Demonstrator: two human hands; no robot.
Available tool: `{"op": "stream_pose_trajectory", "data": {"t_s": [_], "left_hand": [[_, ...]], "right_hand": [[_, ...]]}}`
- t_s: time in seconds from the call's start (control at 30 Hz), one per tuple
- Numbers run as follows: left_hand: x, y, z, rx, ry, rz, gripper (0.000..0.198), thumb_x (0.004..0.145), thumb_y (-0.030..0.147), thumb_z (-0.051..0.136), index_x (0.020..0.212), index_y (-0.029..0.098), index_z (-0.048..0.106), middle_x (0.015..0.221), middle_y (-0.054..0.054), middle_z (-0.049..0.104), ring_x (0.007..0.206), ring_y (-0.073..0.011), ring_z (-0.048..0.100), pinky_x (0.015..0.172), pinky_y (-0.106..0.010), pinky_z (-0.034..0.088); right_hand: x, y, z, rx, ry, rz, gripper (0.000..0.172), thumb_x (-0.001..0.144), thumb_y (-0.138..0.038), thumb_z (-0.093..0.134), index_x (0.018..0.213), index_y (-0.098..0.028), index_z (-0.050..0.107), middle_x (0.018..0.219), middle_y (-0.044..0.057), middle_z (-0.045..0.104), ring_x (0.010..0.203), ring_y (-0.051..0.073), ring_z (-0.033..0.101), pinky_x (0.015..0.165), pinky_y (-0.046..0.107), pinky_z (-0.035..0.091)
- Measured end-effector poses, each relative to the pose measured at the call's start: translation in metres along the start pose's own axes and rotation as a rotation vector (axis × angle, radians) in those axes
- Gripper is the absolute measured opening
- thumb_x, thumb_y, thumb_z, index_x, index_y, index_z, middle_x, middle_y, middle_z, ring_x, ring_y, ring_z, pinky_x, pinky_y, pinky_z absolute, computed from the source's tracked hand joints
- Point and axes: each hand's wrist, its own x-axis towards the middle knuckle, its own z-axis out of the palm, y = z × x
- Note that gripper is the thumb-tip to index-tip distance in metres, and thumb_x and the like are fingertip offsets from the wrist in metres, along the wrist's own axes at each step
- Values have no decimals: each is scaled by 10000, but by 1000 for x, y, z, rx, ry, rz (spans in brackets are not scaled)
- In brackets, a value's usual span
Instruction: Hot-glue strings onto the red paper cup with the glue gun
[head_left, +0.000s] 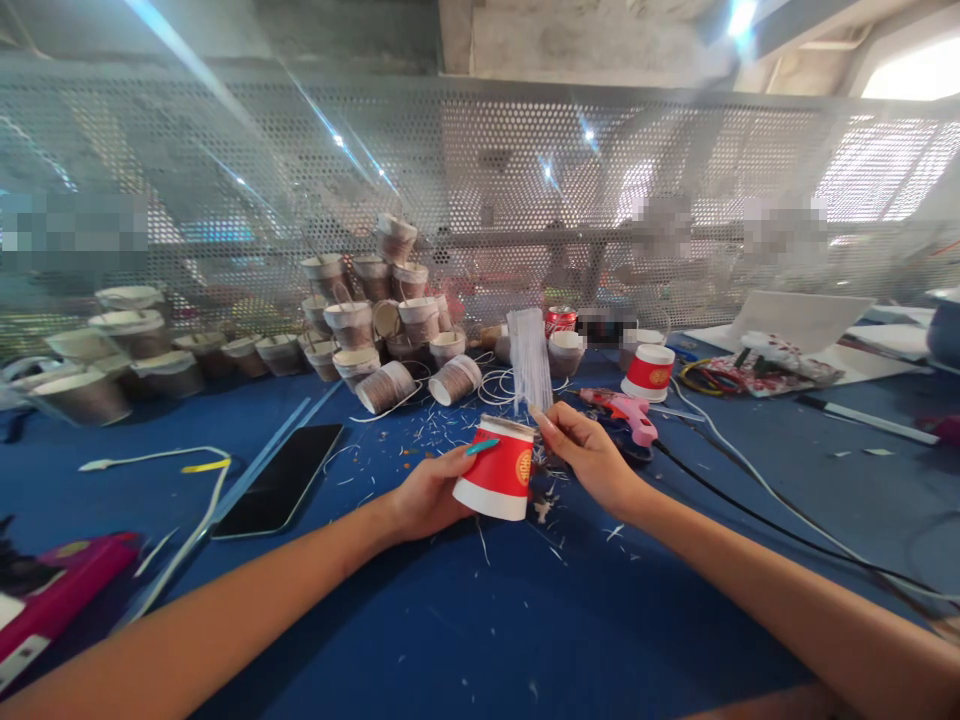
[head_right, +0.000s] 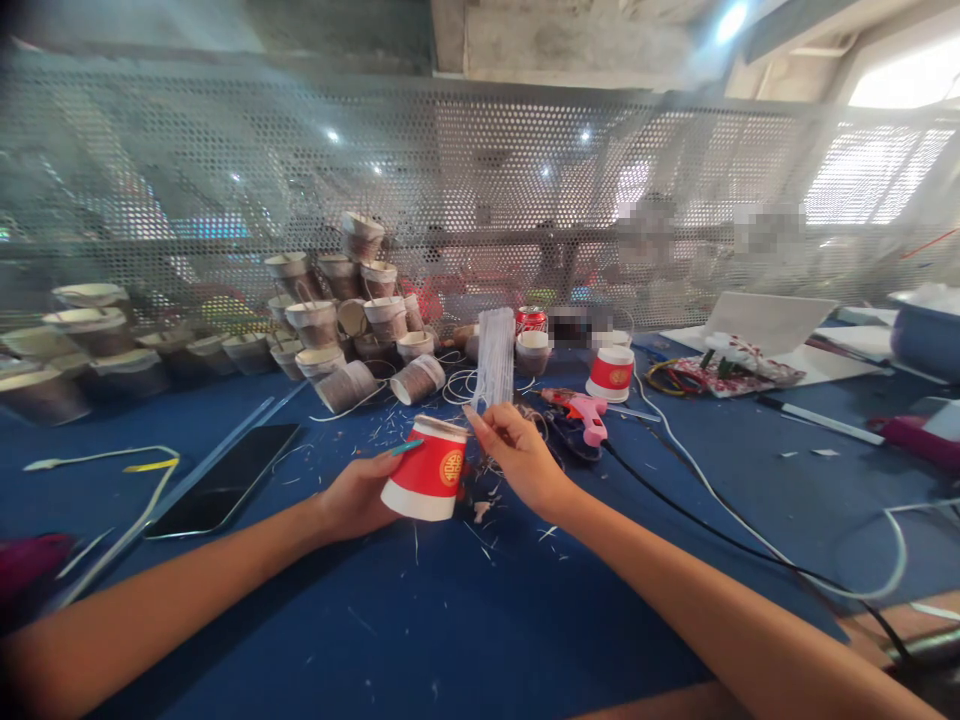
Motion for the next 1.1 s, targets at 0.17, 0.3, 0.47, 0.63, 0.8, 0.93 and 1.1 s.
{"op": "stream_pose_trajectory", "data": {"t_s": [0.17, 0.3, 0.47, 0.63, 0.8, 0.93, 1.1], "left_hand": [[1, -3, -3, -25, -32, 17, 547, 626, 429, 717, 1061, 119, 598, 1016, -113, 664, 918, -244, 613, 849, -375, 419], [1, -3, 0, 32, -48, 81, 656, 500, 323, 820, 1085, 154, 575, 979, -76, 667, 852, -200, 623, 786, -327, 451], [0, 2, 8, 98, -47, 58, 597, 546, 284, 784, 1078, 111, 575, 964, -114, 668, 834, -225, 634, 760, -336, 456], [0, 3, 13, 74, -69, 62, 553, 581, 273, 754, 1087, 124, 588, 1002, -115, 670, 873, -220, 627, 798, -338, 450], [0, 3, 13, 41, -109, 72, 457, 621, 216, 724, 1056, 136, 608, 899, -72, 692, 794, -181, 635, 734, -291, 451], [0, 4, 13, 33, -137, 50, 460, 608, 208, 729, 1044, 104, 622, 924, -94, 698, 816, -196, 641, 766, -305, 440], [0, 6, 13, 14, -160, 26, 491, 613, 198, 703, 1081, 85, 606, 981, -115, 695, 895, -231, 638, 843, -350, 427]], "right_hand": [[0, 1, 4, -50, -8, 1, 420, 819, -555, 461, 602, -201, 397, 623, -39, 335, 563, 98, 301, 514, 257, 262], [-1, 1, 5, -45, -18, 21, 410, 826, -551, 454, 615, -205, 398, 607, -41, 333, 550, 99, 287, 496, 253, 253], [-2, -1, 5, -19, -36, 22, 405, 821, -544, 468, 615, -202, 405, 612, -40, 337, 553, 95, 295, 499, 249, 265], [-4, 0, 6, 35, -28, 33, 384, 834, -516, 472, 621, -204, 401, 613, -40, 337, 543, 92, 299, 492, 246, 275], [-3, 0, 6, 9, -15, 17, 378, 841, -507, 466, 622, -204, 411, 600, -37, 347, 554, 97, 302, 495, 246, 282], [-3, 0, 6, 56, -24, 20, 365, 843, -490, 473, 629, -204, 402, 616, -41, 345, 558, 92, 310, 511, 244, 299], [-4, 0, 4, 100, -29, 42, 348, 839, -481, 485, 643, -206, 404, 631, -47, 348, 549, 87, 327, 517, 247, 307]]}}
